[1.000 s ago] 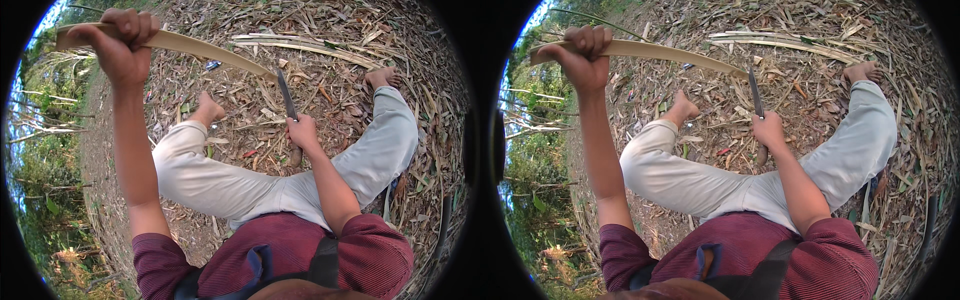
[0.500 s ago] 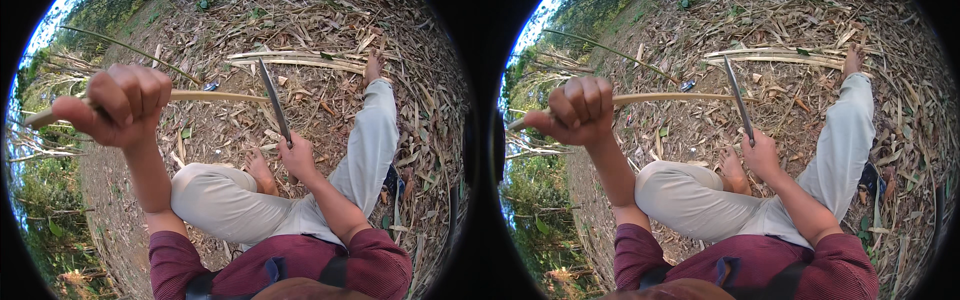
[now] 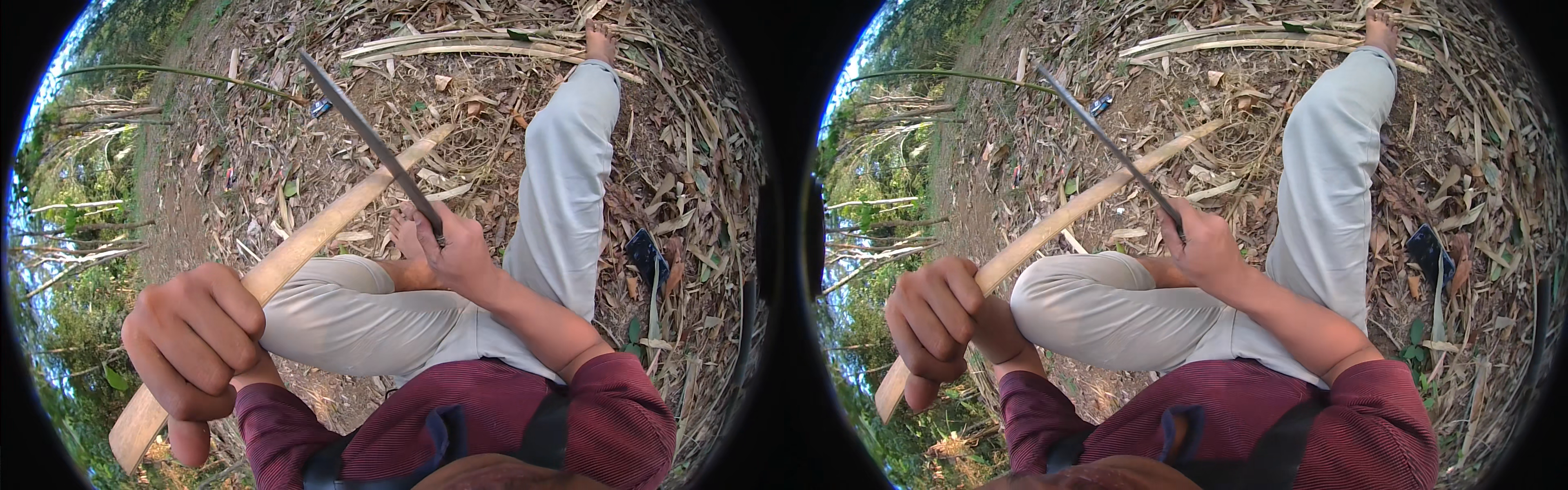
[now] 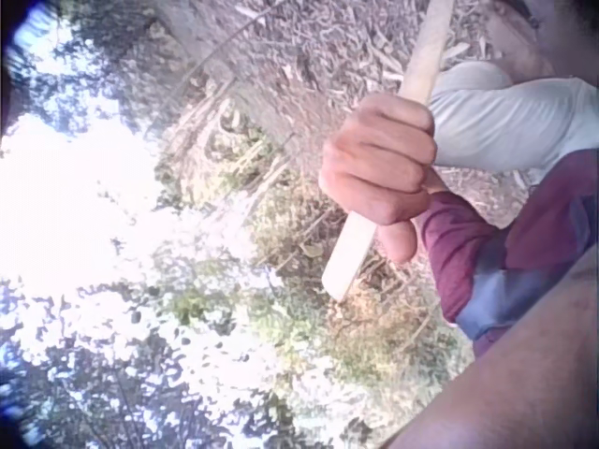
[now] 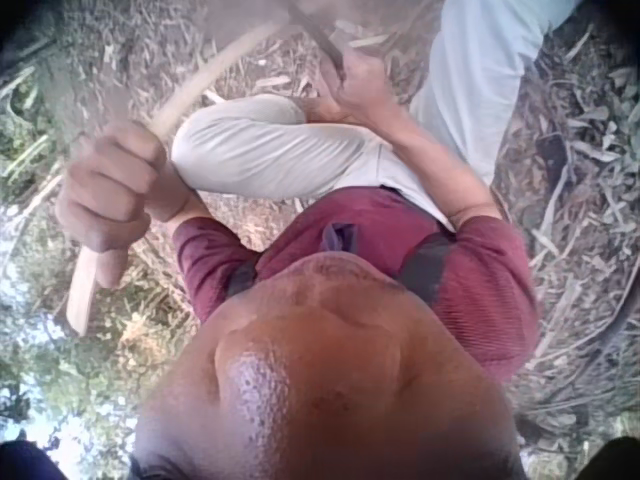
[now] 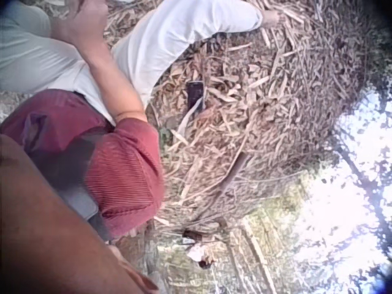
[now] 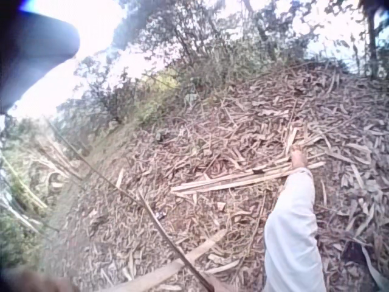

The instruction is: The person uses a machete to shave and refine a strip of bamboo while sitting on the ground.

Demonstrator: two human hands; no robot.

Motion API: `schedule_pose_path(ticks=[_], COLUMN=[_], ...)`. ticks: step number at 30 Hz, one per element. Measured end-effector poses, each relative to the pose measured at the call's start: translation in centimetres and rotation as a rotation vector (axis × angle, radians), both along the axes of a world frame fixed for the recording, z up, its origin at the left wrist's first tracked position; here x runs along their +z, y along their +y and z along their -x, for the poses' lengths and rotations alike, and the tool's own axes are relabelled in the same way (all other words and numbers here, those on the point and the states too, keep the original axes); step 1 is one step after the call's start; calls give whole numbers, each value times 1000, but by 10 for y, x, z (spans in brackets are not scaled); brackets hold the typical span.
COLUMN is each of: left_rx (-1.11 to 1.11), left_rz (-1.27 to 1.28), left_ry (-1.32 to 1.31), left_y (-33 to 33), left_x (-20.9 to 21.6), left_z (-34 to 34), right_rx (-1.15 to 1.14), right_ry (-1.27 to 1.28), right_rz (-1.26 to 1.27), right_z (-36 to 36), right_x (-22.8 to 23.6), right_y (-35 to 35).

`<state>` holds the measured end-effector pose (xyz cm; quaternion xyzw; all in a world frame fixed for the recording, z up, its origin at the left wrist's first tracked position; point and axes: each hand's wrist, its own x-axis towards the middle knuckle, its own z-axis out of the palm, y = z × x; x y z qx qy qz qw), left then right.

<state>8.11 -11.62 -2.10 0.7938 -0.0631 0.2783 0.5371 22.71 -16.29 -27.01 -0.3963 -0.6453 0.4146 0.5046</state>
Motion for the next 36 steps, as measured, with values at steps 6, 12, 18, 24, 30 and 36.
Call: schedule_pose_path(ticks=[6,12,18,24,30,36], left_rx=[102,164,186,474,549,629], left_rz=[11,7,-31,28,25,45], left_ry=[-64,-78,-97,-180,-192,-167], left_y=[-11,-18,-13,-13,-14,-5], left_x=[-6,-5,-6,-4,-4,4], left_z=[-7,-9,-6,14,23,45], right_rx=[0,-58,-132,-226,-257,-280], right_ry=[44,-134,79,-117,-74,-94], right_rz=[-140,386,5,362,106,230], right_z=[-6,-6,-2,9,23,36], right_x=[18,-44,-5,-71,-69,-101], right_y=[-15,4,-8,15,14,20])
